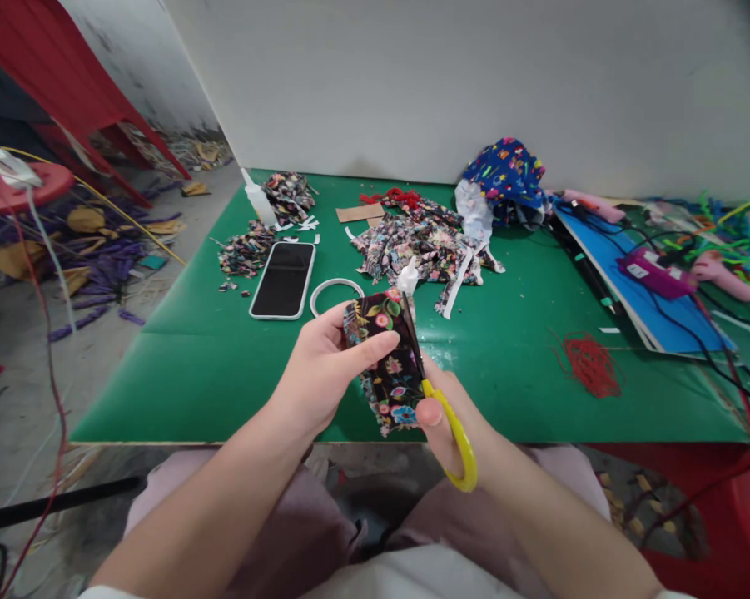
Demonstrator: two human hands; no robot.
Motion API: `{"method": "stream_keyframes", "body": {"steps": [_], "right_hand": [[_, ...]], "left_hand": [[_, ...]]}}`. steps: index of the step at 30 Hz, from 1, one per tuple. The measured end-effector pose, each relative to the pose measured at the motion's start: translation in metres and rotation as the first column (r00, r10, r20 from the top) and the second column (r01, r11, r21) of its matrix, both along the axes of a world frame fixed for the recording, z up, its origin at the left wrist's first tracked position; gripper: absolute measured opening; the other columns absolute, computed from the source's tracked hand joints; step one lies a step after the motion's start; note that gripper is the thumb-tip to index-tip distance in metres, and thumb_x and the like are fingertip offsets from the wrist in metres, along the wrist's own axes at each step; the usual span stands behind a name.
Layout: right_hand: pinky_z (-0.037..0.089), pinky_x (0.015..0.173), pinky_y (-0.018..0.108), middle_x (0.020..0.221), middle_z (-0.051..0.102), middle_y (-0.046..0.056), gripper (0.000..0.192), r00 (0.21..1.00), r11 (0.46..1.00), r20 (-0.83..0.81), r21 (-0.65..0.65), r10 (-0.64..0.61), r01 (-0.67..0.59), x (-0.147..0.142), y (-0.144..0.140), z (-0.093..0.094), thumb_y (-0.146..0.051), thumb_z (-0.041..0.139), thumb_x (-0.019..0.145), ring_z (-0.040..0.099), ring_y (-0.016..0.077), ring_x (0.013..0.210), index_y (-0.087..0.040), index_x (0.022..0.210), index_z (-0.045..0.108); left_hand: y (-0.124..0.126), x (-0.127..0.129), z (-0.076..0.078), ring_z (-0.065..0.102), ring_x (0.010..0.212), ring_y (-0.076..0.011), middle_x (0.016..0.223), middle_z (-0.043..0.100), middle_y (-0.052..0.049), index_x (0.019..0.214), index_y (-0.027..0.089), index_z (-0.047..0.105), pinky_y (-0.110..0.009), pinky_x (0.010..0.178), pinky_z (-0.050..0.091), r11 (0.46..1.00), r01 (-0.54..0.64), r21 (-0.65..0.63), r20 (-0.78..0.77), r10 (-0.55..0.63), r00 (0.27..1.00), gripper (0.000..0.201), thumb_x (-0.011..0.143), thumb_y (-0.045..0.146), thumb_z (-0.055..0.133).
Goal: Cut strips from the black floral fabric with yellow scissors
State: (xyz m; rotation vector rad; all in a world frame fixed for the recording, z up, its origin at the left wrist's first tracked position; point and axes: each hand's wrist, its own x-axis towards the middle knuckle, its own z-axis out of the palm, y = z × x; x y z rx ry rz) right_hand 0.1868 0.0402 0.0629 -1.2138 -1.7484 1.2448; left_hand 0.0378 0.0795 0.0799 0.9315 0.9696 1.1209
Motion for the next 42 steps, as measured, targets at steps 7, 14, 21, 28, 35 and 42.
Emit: {"method": "stream_keyframes", "body": {"steps": [7, 14, 21, 28, 35, 42], "right_hand": [[0.04, 0.05, 0.027, 0.056, 0.045, -0.002, 0.083, 1.0, 1.0, 0.014, -0.016, -0.026, 0.027, -0.001, -0.0004, 0.0011, -0.087, 0.02, 0.064, 0.038, 0.0115, 0.046, -0.017, 0.094, 0.051], [0.041, 0.052, 0.028, 0.055, 0.045, -0.002, 0.082, 0.999, 0.999, 0.037, 0.004, -0.039, 0.039, -0.001, -0.0021, 0.0011, -0.084, 0.018, 0.069, 0.04, 0.0117, 0.045, -0.016, 0.101, 0.052], [0.043, 0.053, 0.029, 0.055, 0.047, -0.001, 0.086, 0.997, 0.998, 0.056, -0.029, -0.049, 0.051, -0.0022, -0.0035, 0.0022, -0.084, 0.018, 0.07, 0.042, 0.0125, 0.046, -0.013, 0.102, 0.054], [0.03, 0.043, 0.023, 0.054, 0.043, -0.003, 0.081, 0.995, 0.997, 0.058, -0.022, -0.077, 0.078, -0.003, -0.0039, 0.0041, -0.083, 0.02, 0.072, 0.036, 0.0099, 0.045, -0.015, 0.101, 0.054], [0.03, 0.044, 0.024, 0.052, 0.041, -0.003, 0.079, 0.992, 0.995, 0.074, 0.012, -0.099, 0.098, -0.0052, -0.0043, 0.004, -0.079, 0.019, 0.076, 0.033, 0.0099, 0.043, -0.014, 0.1, 0.056], [0.027, 0.042, 0.023, 0.051, 0.04, -0.004, 0.074, 0.991, 0.996, 0.1, 0.007, -0.093, 0.093, -0.0036, -0.0048, 0.0038, -0.078, 0.02, 0.077, 0.03, 0.009, 0.043, -0.016, 0.093, 0.056]], "left_hand": [[-0.0006, -0.0012, -0.0005, 0.061, 0.073, -0.014, 0.079, 0.067, 0.0, 0.087, 0.019, 0.066, -0.024, 0.068, 0.048, 1.0, 0.007, 0.01, -0.008, -0.007, 1.0, 0.027, 0.064, 0.025, 0.077], [-0.0006, -0.0016, -0.001, 0.06, 0.069, -0.0115, 0.079, 0.067, 0.001, 0.087, 0.019, 0.067, -0.022, 0.065, 0.048, 1.0, 0.001, 0.009, 0.004, -0.001, 1.0, 0.027, 0.063, 0.023, 0.078], [-0.0004, -0.0016, -0.001, 0.06, 0.069, -0.0122, 0.08, 0.067, 0.001, 0.087, 0.019, 0.067, -0.023, 0.065, 0.048, 1.0, -0.005, 0.0, 0.003, 0.005, 1.0, 0.028, 0.062, 0.023, 0.078], [-0.0001, -0.0021, -0.0018, 0.062, 0.071, -0.0151, 0.077, 0.067, 0.0, 0.088, 0.019, 0.067, -0.025, 0.066, 0.048, 1.0, -0.011, 0.0, -0.016, 0.011, 1.0, 0.03, 0.062, 0.025, 0.078], [-0.0002, -0.0023, -0.0013, 0.063, 0.073, -0.016, 0.077, 0.067, 0.0, 0.089, 0.02, 0.066, -0.027, 0.068, 0.049, 1.0, 0.015, 0.005, -0.022, -0.015, 1.0, 0.028, 0.064, 0.026, 0.077], [0.0018, -0.0049, -0.0015, 0.061, 0.069, -0.0146, 0.077, 0.066, 0.0, 0.092, 0.02, 0.066, -0.025, 0.065, 0.049, 1.0, 0.03, 0.003, -0.014, -0.03, 0.999, 0.031, 0.063, 0.027, 0.077]]}}
